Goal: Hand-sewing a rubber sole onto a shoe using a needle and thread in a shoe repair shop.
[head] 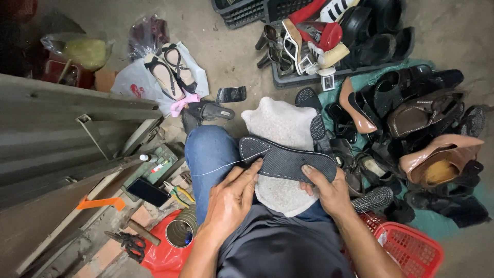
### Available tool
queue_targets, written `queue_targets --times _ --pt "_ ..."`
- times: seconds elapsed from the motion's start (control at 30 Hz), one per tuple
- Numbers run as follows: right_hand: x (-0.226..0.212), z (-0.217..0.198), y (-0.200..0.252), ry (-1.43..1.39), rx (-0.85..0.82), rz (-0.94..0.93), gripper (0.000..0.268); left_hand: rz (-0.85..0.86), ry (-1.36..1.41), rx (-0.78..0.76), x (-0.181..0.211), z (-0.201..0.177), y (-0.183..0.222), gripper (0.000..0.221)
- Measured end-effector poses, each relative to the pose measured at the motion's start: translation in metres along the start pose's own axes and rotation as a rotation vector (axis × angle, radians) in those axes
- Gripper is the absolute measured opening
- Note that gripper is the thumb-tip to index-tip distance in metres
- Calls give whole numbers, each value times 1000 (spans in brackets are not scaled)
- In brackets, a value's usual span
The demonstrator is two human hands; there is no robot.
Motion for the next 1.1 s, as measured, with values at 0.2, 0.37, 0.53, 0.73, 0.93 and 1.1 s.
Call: queue_targets --times 0.2,0.37,0.53,0.73,0.93,1.1 --pt "4 -2 1 -30 13 17 17 -2 -40 -13 -1 3 -1 33" --pt "4 -2 1 -13 -7 -4 17 13 -46 -17 1 2 -1 34" --pt "6 -4 5 23 -3 -3 16 1 -39 -35 -1 -2 -2 35" --pt "-15 34 23 305 -48 10 50 57 -51 -139 -22 -25 -9 28" --pt "-38 79 29 632 -235 -437 53 108 -69 -232 -42 -35 -19 35" --pt "-38 90 27 688 -301 -508 56 139 -61 -209 -46 -23 -27 37"
Point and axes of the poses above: each hand's wrist, its own y-axis away from the middle knuckle, its own z-axis out of the palm, x = y × z, the point moved 4 cm from there along -y, towards the middle knuckle, and after that the axes turned 8 degrees about -y, right-handed, at the moved point
